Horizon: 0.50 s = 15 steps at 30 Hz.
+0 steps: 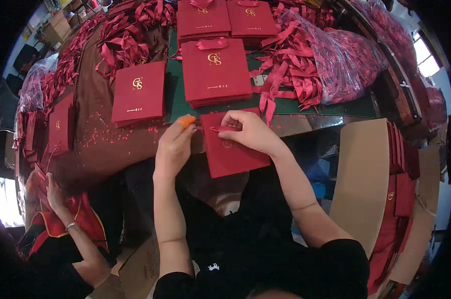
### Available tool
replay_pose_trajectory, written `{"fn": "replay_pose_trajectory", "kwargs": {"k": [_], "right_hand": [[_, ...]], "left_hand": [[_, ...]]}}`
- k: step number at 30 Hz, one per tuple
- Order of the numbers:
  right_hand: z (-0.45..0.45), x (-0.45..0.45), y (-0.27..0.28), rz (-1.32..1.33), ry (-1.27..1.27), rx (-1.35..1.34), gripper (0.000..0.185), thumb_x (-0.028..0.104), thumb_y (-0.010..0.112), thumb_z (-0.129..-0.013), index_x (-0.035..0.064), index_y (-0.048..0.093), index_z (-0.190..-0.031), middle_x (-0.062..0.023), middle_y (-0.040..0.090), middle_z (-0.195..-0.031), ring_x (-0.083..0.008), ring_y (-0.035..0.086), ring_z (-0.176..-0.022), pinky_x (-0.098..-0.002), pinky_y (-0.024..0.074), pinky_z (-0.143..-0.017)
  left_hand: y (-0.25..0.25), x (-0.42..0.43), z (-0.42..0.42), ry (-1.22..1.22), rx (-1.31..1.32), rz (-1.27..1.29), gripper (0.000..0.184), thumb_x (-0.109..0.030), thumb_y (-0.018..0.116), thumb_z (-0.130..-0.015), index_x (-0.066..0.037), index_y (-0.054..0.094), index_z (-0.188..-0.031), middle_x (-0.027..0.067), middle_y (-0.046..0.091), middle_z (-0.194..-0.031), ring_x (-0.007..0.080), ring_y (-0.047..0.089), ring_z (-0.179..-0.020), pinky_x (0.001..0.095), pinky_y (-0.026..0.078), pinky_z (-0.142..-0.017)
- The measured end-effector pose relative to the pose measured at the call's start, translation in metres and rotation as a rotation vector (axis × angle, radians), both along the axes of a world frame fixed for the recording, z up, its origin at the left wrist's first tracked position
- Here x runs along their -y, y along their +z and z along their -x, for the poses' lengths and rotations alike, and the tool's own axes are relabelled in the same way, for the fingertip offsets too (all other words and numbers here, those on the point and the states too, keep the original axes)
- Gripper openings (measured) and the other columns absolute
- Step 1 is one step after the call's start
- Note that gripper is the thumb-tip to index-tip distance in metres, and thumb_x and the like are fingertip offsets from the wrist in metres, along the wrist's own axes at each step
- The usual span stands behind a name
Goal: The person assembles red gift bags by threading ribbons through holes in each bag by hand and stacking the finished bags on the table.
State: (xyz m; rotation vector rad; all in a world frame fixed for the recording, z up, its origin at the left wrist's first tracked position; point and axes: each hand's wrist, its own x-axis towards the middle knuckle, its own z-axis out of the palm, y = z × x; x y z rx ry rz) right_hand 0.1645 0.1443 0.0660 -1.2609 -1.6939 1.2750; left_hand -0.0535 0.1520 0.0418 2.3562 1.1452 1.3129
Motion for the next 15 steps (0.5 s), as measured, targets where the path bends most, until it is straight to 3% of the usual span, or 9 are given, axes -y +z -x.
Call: {"fn": "replay_pose_trajectory", "kwargs": {"k": [3,4,10,11,13,15], "right_hand": [[0.001,0.0,-0.002,0.009,0.019,-0.017,0.015,0.007,0.07,-0.082,-0.0011,0.057,-0.085,-0.0066,0.061,-0.074,-0.0114,0.059,-0.069,-0.0265,0.0474,-0.065],[0.001,-0.001,-0.001,-0.015,0.035,0.018,0.011,0.002,0.066,-0.085,-0.0006,0.056,-0.086,-0.0045,0.06,-0.072,-0.0094,0.061,-0.067,-0.0244,0.0485,-0.062],[0.006,0.002,-0.007,-0.076,-0.019,0.074,0.01,0.001,0.064,-0.085,-0.0014,0.055,-0.084,-0.0056,0.059,-0.072,-0.0109,0.061,-0.064,-0.0253,0.0483,-0.059],[0.008,0.002,-0.009,-0.079,-0.017,0.074,0.01,0.001,0.064,-0.085,-0.0014,0.055,-0.084,-0.0056,0.059,-0.072,-0.0109,0.061,-0.064,-0.0253,0.0483,-0.059],[0.011,0.004,-0.01,-0.126,-0.078,0.188,0.017,0.009,0.069,-0.079,-0.0018,0.058,-0.086,-0.0146,0.06,-0.08,-0.0242,0.062,-0.077,-0.0355,0.0468,-0.067],[0.012,0.003,-0.015,-0.141,-0.084,0.175,0.016,0.008,0.069,-0.08,-0.0019,0.058,-0.086,-0.0148,0.059,-0.08,-0.0247,0.062,-0.076,-0.0359,0.0469,-0.066]], "left_hand": [[0.009,0.001,0.017,0.075,-0.209,-0.234,0.014,0.006,0.064,-0.074,0.002,0.065,-0.088,0.0117,0.064,-0.096,0.0299,0.06,-0.099,0.0372,0.052,-0.078],[0.008,0.005,0.02,0.105,-0.179,-0.202,0.014,0.005,0.064,-0.074,0.002,0.066,-0.088,0.0115,0.063,-0.095,0.0305,0.059,-0.1,0.038,0.052,-0.079],[-0.003,0.006,0.028,0.273,-0.252,-0.155,0.017,0.005,0.062,-0.079,0.003,0.066,-0.095,0.0129,0.062,-0.1,0.0317,0.057,-0.1,0.0401,0.051,-0.082],[-0.013,0.008,0.026,0.318,-0.276,-0.13,0.025,0.007,0.059,-0.08,0.003,0.066,-0.104,0.0146,0.059,-0.109,0.0329,0.054,-0.104,0.0409,0.05,-0.084],[-0.013,0.019,0.016,0.46,-0.307,-0.209,0.032,0.01,0.054,-0.081,0.004,0.064,-0.111,0.0184,0.054,-0.117,0.0355,0.051,-0.108,0.0428,0.047,-0.088],[-0.012,0.039,0.004,0.359,-0.12,-0.312,0.039,0.009,0.054,-0.081,0.004,0.059,-0.119,0.0227,0.05,-0.124,0.0369,0.049,-0.112,0.0448,0.043,-0.092]]}}
